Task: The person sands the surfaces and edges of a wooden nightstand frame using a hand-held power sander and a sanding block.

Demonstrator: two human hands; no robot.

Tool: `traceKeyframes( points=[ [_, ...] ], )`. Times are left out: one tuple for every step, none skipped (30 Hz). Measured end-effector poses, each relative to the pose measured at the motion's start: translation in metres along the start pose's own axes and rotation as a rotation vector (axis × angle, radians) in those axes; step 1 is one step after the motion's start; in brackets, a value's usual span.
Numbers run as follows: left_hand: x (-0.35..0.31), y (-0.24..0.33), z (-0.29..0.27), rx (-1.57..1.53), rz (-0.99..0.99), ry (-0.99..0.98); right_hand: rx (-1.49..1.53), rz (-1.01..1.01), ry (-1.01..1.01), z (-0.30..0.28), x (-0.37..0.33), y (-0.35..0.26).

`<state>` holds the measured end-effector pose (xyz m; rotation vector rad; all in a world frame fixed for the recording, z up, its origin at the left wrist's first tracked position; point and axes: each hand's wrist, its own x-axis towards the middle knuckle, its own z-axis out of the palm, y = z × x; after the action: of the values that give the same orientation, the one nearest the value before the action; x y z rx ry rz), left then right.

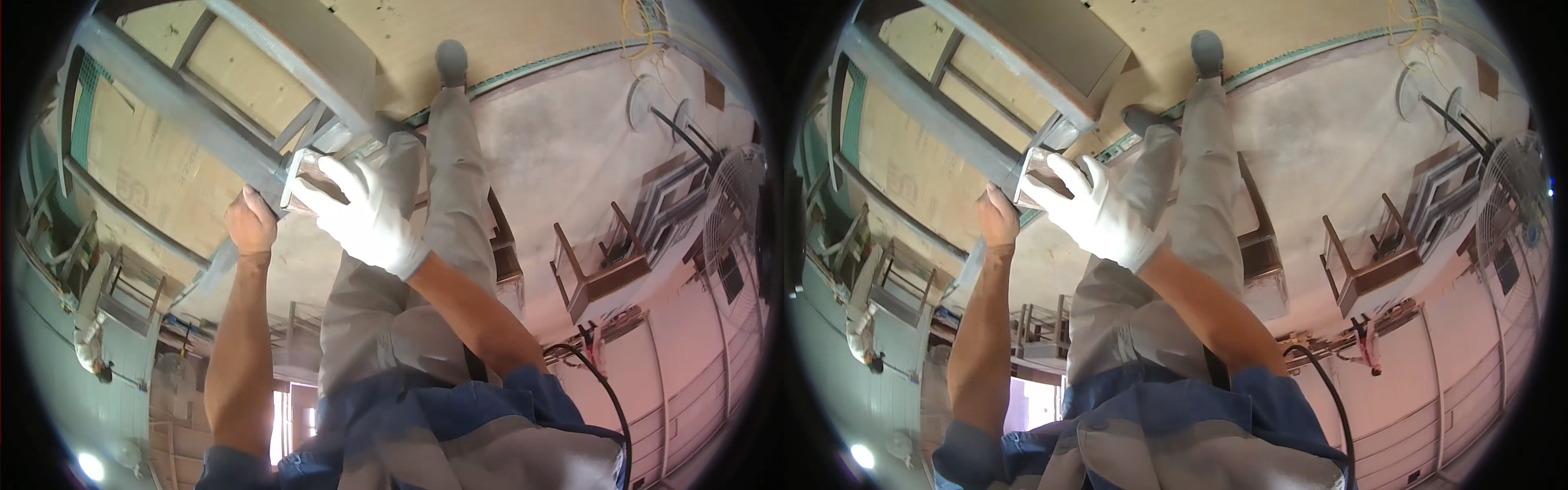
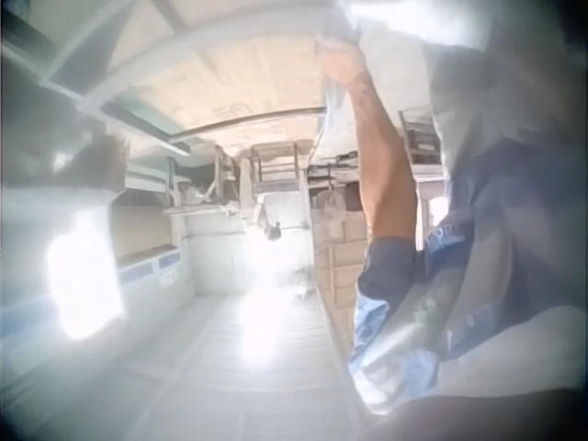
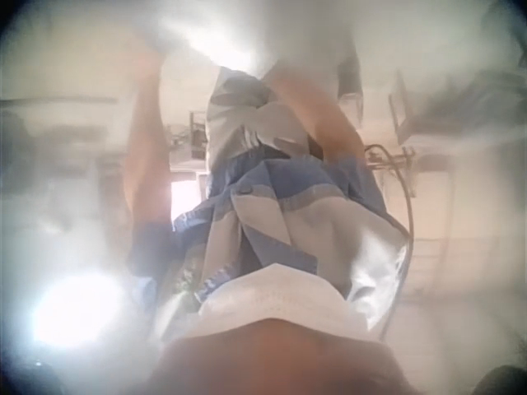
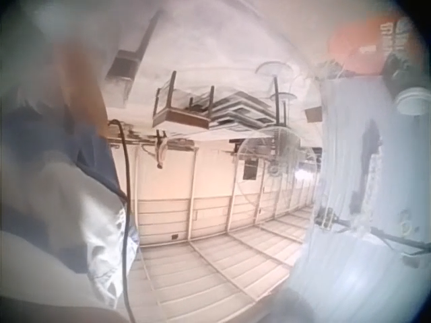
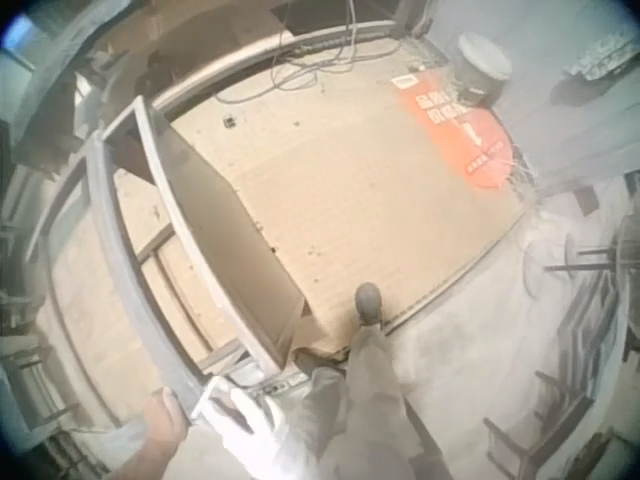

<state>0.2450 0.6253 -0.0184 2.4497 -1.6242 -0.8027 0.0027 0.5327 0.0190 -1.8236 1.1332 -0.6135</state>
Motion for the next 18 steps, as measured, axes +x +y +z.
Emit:
traceKeyframes(
  points=[
    [-0.002, 0.002, -0.001, 0.010, 0.030, 0.018, -0.071, -0.002, 0.021, -0.009, 0.008, -0.001],
    [0.000, 0.005, -0.002, 0.012, 0.033, 0.021, -0.049, 0.085, 0.029, -0.023, 0.016, 0.000],
    [0.002, 0.007, -0.004, 0.033, 0.024, 0.010, 0.008, 0.151, 0.018, -0.023, 0.014, 0.005],
    [0.002, 0.016, 0.000, 0.040, 0.011, 0.000, -0.001, 0.146, 0.014, -0.022, 0.009, 0.008],
    [0.002, 0.014, 0.004, 0.020, -0.009, 0.036, -0.105, 0.091, 0.035, -0.010, 0.007, 0.001],
    [0.001, 0.011, 0.004, 0.015, -0.006, 0.033, -0.140, 0.061, 0.048, -0.005, 0.007, 0.001],
    [0.002, 0.010, 0.003, 0.027, -0.006, 0.017, -0.180, 0.034, 0.063, -0.002, 0.008, 0.001],
    [0.001, 0.009, 0.001, 0.040, -0.007, 0.002, -0.222, 0.013, 0.080, 0.000, 0.007, 0.001],
    [-0.001, 0.008, 0.001, 0.044, -0.031, -0.035, -0.109, 0.085, 0.132, 0.003, 0.004, 0.004],
    [-0.002, 0.007, 0.000, 0.047, -0.034, -0.023, -0.041, 0.157, 0.128, 0.004, 0.010, 0.001],
    [-0.002, 0.006, 0.000, 0.033, -0.008, 0.013, 0.026, 0.230, 0.126, 0.005, 0.014, -0.003],
    [0.000, 0.004, 0.002, 0.019, 0.018, 0.049, 0.093, 0.298, 0.128, 0.007, 0.021, -0.006],
    [0.001, 0.009, 0.006, -0.034, 0.015, 0.044, -0.151, 0.212, 0.123, -0.004, 0.034, -0.008],
    [-0.001, 0.014, 0.000, -0.032, -0.006, 0.018, -0.375, 0.142, 0.096, -0.009, 0.033, -0.018],
    [0.008, 0.018, 0.000, -0.036, -0.033, -0.026, -0.311, 0.131, 0.110, -0.011, 0.030, -0.012],
    [0.010, 0.022, -0.004, -0.045, -0.056, -0.068, -0.245, 0.126, 0.117, -0.012, 0.026, -0.010],
    [0.006, 0.004, -0.004, 0.050, -0.044, -0.055, -0.207, 0.105, 0.136, -0.010, 0.024, -0.010],
    [-0.009, -0.011, -0.013, 0.167, 0.019, -0.013, -0.170, 0.083, 0.154, -0.007, 0.022, -0.019]
  ],
)
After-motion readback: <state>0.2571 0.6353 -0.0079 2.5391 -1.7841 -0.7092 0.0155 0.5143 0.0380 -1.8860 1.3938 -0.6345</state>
